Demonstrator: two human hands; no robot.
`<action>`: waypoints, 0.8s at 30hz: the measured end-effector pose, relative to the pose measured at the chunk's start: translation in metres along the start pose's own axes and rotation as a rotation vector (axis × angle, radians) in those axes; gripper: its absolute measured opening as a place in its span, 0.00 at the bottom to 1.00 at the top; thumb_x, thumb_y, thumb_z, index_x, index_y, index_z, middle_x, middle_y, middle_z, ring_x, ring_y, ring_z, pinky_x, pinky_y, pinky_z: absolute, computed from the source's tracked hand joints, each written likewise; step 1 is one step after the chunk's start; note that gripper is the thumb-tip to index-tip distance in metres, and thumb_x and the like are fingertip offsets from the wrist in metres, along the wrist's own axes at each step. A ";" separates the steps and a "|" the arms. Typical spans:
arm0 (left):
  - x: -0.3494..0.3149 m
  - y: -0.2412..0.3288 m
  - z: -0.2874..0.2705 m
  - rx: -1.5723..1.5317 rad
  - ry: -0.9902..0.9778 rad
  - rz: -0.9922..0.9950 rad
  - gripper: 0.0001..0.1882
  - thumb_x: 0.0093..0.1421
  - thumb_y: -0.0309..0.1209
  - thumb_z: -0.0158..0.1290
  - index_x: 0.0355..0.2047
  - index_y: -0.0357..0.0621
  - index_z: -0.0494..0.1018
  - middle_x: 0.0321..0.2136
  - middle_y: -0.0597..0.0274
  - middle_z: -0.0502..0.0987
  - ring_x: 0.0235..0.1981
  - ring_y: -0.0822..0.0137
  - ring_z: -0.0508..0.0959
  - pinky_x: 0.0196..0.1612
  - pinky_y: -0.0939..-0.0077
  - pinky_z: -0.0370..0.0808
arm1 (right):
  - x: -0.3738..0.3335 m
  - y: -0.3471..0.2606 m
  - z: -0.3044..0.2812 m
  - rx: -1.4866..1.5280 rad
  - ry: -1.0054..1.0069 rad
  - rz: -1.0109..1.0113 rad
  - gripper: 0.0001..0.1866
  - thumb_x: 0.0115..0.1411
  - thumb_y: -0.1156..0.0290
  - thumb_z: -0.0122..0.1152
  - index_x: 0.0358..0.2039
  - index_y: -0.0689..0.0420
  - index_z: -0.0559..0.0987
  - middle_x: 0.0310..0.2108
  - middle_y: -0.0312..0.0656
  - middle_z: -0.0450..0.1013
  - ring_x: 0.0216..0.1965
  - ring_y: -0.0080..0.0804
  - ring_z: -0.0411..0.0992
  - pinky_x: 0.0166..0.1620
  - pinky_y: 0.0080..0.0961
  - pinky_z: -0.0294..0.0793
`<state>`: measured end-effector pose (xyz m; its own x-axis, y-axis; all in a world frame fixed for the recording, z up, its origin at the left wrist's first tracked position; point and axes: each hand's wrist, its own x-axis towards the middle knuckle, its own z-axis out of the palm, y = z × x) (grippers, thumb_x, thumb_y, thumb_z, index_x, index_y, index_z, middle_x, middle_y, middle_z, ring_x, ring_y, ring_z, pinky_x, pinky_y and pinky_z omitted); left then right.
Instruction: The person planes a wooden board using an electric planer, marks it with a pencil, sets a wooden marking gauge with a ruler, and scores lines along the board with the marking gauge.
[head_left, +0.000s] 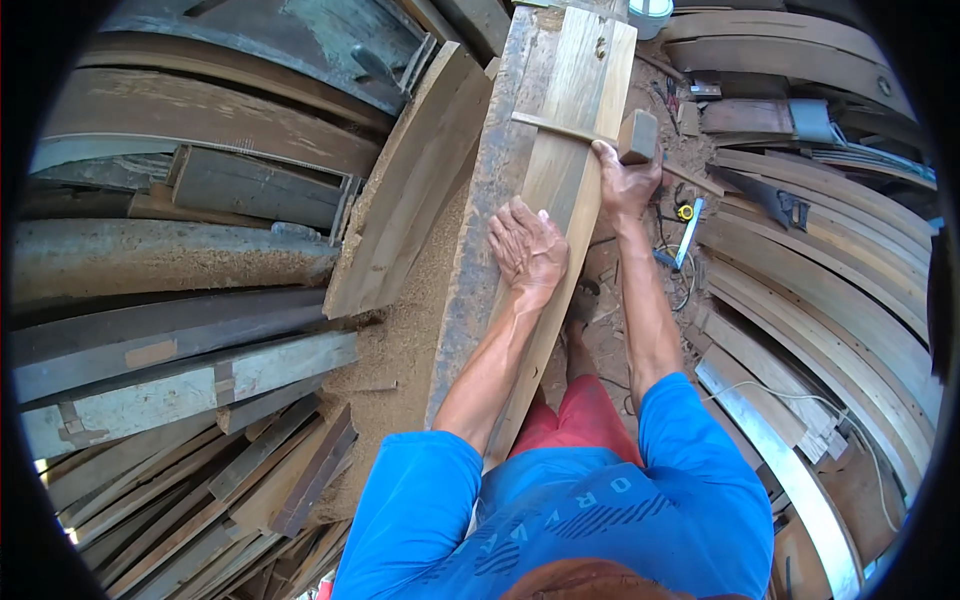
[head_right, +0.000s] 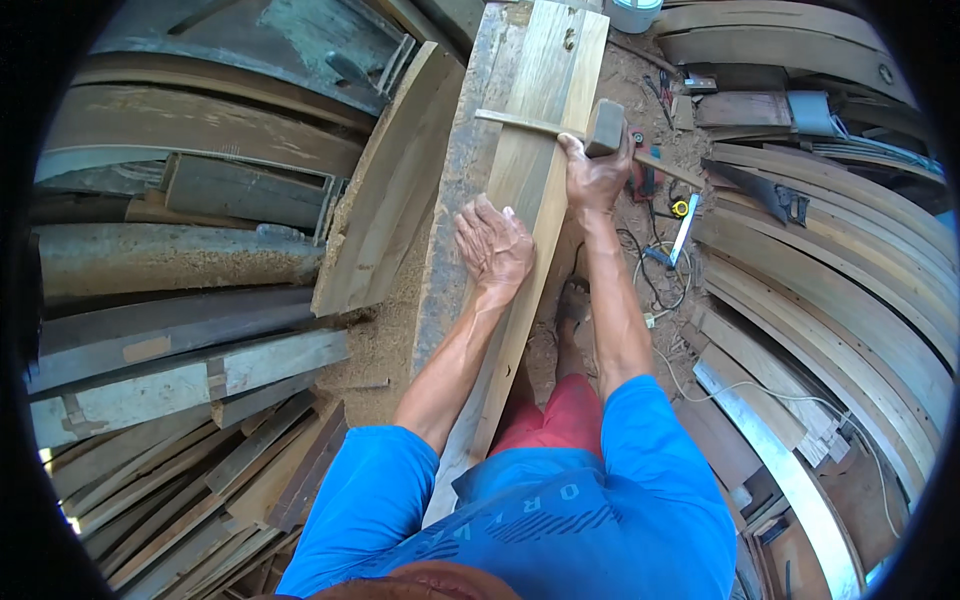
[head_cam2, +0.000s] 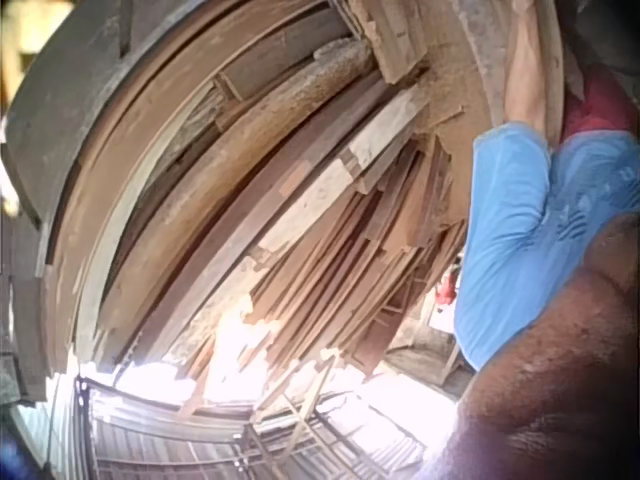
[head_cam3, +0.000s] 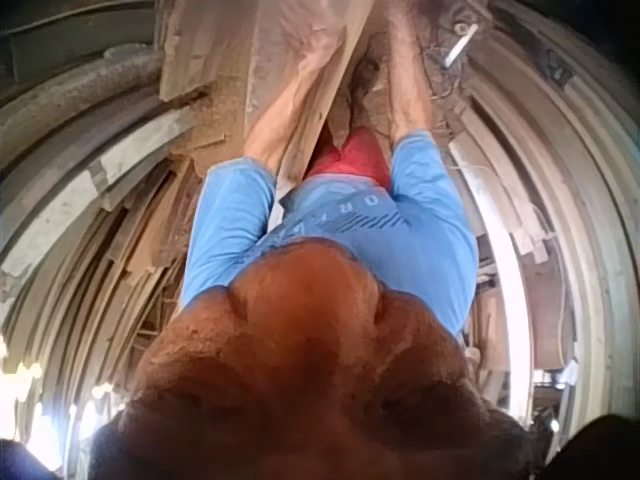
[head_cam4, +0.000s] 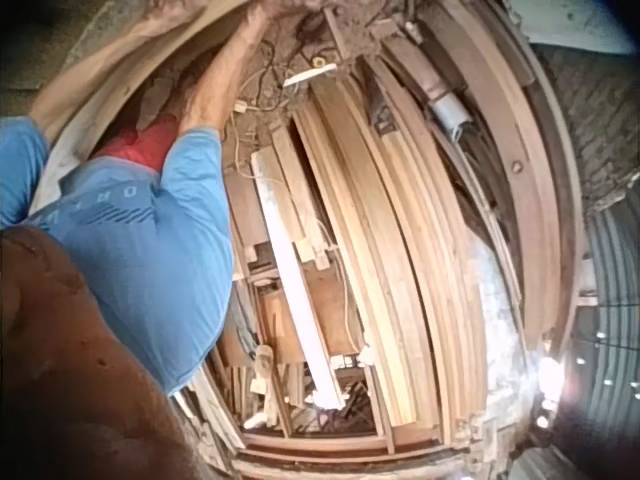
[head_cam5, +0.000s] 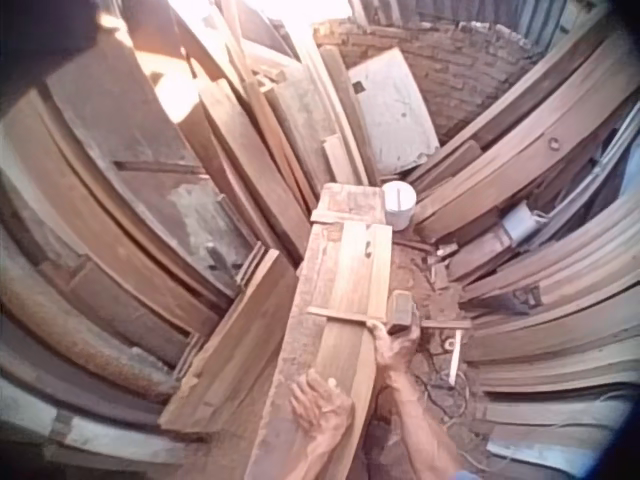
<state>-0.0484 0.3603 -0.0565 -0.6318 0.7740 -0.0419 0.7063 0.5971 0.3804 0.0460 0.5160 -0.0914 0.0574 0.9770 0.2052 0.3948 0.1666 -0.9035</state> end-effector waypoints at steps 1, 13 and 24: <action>0.000 -0.002 0.003 0.006 0.011 0.006 0.25 0.64 0.36 0.51 0.55 0.32 0.64 0.49 0.39 0.70 0.50 0.41 0.70 0.53 0.45 0.68 | 0.001 -0.001 0.004 0.004 -0.003 0.002 0.32 0.49 0.72 0.80 0.53 0.66 0.75 0.46 0.50 0.74 0.48 0.44 0.74 0.53 0.38 0.73; 0.001 -0.007 0.001 0.078 0.021 0.027 0.27 0.62 0.36 0.52 0.57 0.31 0.62 0.48 0.41 0.69 0.50 0.45 0.70 0.54 0.47 0.67 | 0.041 -0.011 0.022 0.015 0.031 -0.013 0.31 0.46 0.68 0.81 0.49 0.64 0.78 0.43 0.54 0.78 0.45 0.50 0.77 0.51 0.41 0.75; -0.001 -0.013 0.009 0.022 -0.043 0.015 0.29 0.61 0.36 0.53 0.58 0.31 0.61 0.49 0.41 0.69 0.51 0.45 0.69 0.53 0.49 0.67 | 0.055 0.020 0.032 -0.005 0.059 -0.094 0.30 0.46 0.66 0.83 0.48 0.61 0.79 0.36 0.47 0.81 0.38 0.43 0.80 0.44 0.37 0.79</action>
<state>-0.0542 0.3540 -0.0694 -0.6072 0.7909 -0.0763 0.7227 0.5896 0.3606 0.0276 0.5777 -0.1103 0.0738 0.9474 0.3114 0.4053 0.2568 -0.8774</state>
